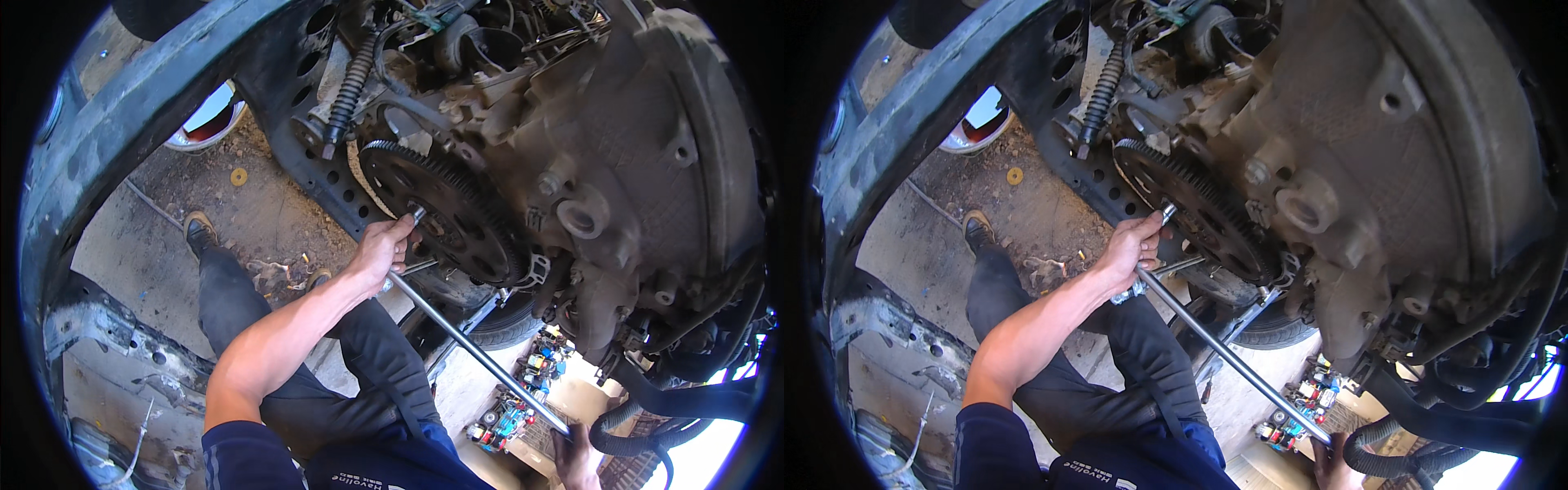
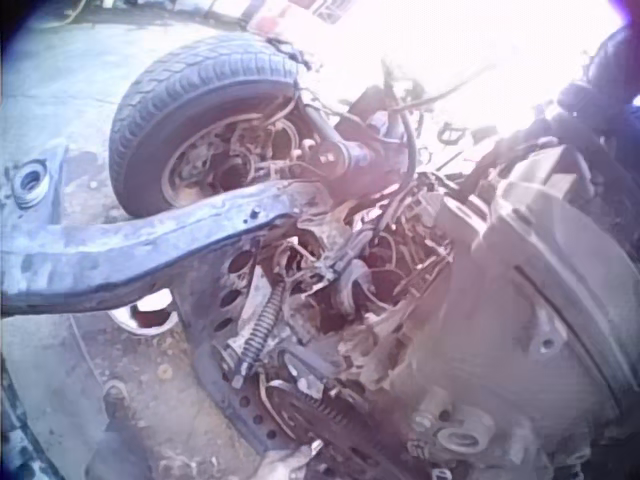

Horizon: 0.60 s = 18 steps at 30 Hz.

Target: The person works under a lifted vehicle, using a socket wrench and hammer to tighten bolts on the engine's crankshaft pulley. The person repeatedly positions the socket, taps it with a hammer, and applies torque with the wrench.

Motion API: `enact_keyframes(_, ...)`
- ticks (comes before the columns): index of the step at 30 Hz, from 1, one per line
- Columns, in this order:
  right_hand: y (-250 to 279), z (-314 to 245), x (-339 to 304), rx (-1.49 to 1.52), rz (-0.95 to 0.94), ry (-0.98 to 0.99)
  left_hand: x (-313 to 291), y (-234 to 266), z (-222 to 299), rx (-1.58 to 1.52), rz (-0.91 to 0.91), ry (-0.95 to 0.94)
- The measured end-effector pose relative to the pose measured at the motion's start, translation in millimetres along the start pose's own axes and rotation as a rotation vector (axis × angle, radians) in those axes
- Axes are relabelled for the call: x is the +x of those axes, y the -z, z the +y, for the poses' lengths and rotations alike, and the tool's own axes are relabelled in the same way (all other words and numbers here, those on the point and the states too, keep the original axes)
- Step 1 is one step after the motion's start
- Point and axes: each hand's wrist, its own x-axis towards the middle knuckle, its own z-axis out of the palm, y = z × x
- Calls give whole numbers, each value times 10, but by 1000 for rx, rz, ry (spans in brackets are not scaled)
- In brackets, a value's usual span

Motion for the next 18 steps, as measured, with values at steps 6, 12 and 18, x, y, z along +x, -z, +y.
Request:
enact_keyframes(6, 896, -353, 208, -138, -3, 93, 29, 57, 146, -267, -116, 248)
enact_keyframes(12, 357, 153, 94, -46, -518, -195, 30, 31, 71, -52, -51, 87)
enact_keyframes(18, -1892, 682, 540, 244, -461, -196, 72, -51, -19, 387, 122, -158)
